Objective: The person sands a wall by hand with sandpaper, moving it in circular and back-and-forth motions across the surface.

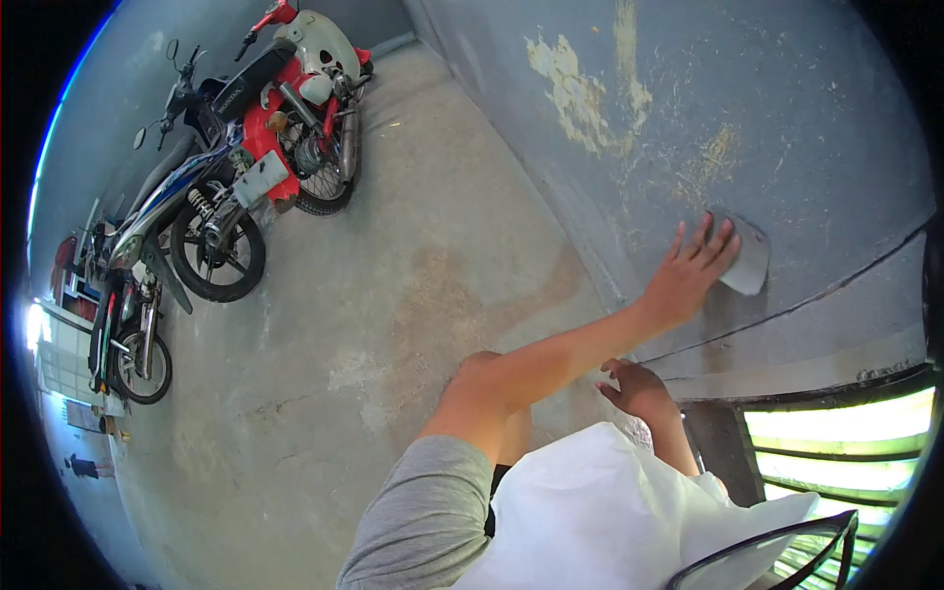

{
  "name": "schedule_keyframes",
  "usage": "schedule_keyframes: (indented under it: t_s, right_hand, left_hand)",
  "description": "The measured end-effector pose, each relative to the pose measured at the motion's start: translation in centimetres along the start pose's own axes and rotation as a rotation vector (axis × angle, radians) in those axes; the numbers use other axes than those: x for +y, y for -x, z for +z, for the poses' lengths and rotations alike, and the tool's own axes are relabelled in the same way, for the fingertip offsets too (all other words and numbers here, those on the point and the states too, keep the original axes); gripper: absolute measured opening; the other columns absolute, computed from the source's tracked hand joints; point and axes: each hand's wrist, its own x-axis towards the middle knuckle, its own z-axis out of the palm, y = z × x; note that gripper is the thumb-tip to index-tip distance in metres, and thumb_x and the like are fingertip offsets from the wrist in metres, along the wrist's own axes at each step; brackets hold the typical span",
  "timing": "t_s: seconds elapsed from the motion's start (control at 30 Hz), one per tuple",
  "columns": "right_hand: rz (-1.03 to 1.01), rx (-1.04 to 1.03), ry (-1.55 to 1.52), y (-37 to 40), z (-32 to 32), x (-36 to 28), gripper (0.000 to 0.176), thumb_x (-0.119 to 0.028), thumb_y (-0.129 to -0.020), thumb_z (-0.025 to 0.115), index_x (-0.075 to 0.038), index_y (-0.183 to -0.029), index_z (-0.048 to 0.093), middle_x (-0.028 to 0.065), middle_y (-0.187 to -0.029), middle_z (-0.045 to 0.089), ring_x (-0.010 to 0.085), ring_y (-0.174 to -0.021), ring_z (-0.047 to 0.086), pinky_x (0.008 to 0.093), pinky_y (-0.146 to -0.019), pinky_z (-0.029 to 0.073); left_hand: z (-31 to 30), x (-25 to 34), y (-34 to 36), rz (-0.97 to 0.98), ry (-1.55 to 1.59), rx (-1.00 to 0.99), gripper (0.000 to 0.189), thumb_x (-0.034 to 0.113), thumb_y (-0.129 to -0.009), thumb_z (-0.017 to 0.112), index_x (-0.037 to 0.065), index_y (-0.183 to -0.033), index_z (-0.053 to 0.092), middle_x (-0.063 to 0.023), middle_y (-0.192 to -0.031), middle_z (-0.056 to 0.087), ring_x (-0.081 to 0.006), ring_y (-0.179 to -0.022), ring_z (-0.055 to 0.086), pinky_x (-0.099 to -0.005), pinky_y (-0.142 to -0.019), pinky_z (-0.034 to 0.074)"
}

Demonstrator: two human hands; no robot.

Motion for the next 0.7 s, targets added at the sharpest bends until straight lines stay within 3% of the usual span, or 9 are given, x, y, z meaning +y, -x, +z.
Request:
schedule_keyframes:
  t_s: [0.1, 0.2, 0.33, 0.43, 0.5, 0.63, 0.7]
  right_hand:
    - [-0.037, 0.067, -0.029, 0.2, 0.0, -0.1, 0.041, -0.037, -0.095, 0.065, -0.007, -0.122, 0.062, 0.0160, -0.109, 0.070, 0.0323, -0.104, 0.068, 0.0451, -0.091, 0.053]
    - [-0.048, 0.048, -0.023, -0.3, 0.2, 0.1, 0.040, -0.038, -0.095, 0.065, -0.008, -0.121, 0.063, 0.0162, -0.109, 0.070, 0.0317, -0.103, 0.068, 0.0449, -0.091, 0.053]
    - [0.005, -0.011, -0.006, -0.6, 0.2, 0.6, 0.042, -0.039, -0.095, 0.065, -0.008, -0.123, 0.063, 0.0164, -0.114, 0.070, 0.0314, -0.105, 0.068, 0.0446, -0.093, 0.053]
    - [0.008, -0.022, -0.022, -1.0, -0.1, 0.2, 0.043, -0.039, -0.095, 0.065, -0.008, -0.125, 0.063, 0.0162, -0.117, 0.070, 0.0312, -0.107, 0.068, 0.0444, -0.095, 0.053]
    - [0.032, -0.050, -0.027, -1.3, 0.3, 0.4, 0.043, -0.039, -0.095, 0.065, -0.008, -0.125, 0.063, 0.0160, -0.119, 0.070, 0.0311, -0.108, 0.068, 0.0443, -0.095, 0.053]
    - [-0.037, 0.015, -0.034, -1.9, 0.1, 0.3, 0.041, -0.039, -0.095, 0.066, -0.009, -0.122, 0.063, 0.0155, -0.114, 0.070, 0.0309, -0.107, 0.068, 0.0445, -0.093, 0.053]
    - [-0.016, 0.013, -0.052, -1.7, -0.4, -0.2, 0.041, -0.039, -0.095, 0.066, -0.008, -0.121, 0.063, 0.0154, -0.112, 0.070, 0.0310, -0.106, 0.068, 0.0444, -0.093, 0.053]
  left_hand:
    - [-0.2, -0.8, -0.5, -0.128, 0.046, 0.064, 0.082, 0.001, -0.086, 0.059, 0.009, -0.161, 0.027, -0.0138, -0.170, 0.021, -0.0399, -0.156, 0.018, -0.0578, -0.124, 0.016]
    - [-0.4, -0.2, -0.1, -0.028, 0.077, 0.005, 0.083, -0.001, -0.085, 0.058, 0.009, -0.161, 0.027, -0.0153, -0.169, 0.020, -0.0408, -0.156, 0.017, -0.0590, -0.124, 0.016]
    - [-0.5, -1.4, -0.6, -0.142, 0.081, 0.054, 0.082, 0.000, -0.085, 0.058, 0.009, -0.161, 0.028, -0.0152, -0.169, 0.021, -0.0411, -0.156, 0.017, -0.0593, -0.124, 0.016]
    - [0.5, -0.9, 0.0, -0.111, 0.055, 0.000, 0.081, 0.000, -0.085, 0.058, 0.010, -0.161, 0.029, -0.0146, -0.169, 0.022, -0.0410, -0.156, 0.018, -0.0592, -0.124, 0.017]
    - [1.3, -0.4, 0.5, 0.062, 0.022, 0.078, 0.082, 0.000, -0.085, 0.058, 0.011, -0.161, 0.030, -0.0150, -0.169, 0.022, -0.0419, -0.155, 0.019, -0.0599, -0.123, 0.017]
    - [0.7, -3.7, 0.0, 0.088, -0.089, 0.036, 0.081, 0.000, -0.086, 0.058, 0.012, -0.161, 0.030, -0.0164, -0.169, 0.021, -0.0427, -0.154, 0.020, -0.0591, -0.123, 0.019]
    - [-0.1, -5.3, -0.4, -0.239, 0.034, 0.063, 0.080, -0.001, -0.087, 0.057, 0.012, -0.161, 0.029, -0.0166, -0.169, 0.021, -0.0424, -0.154, 0.022, -0.0567, -0.123, 0.021]
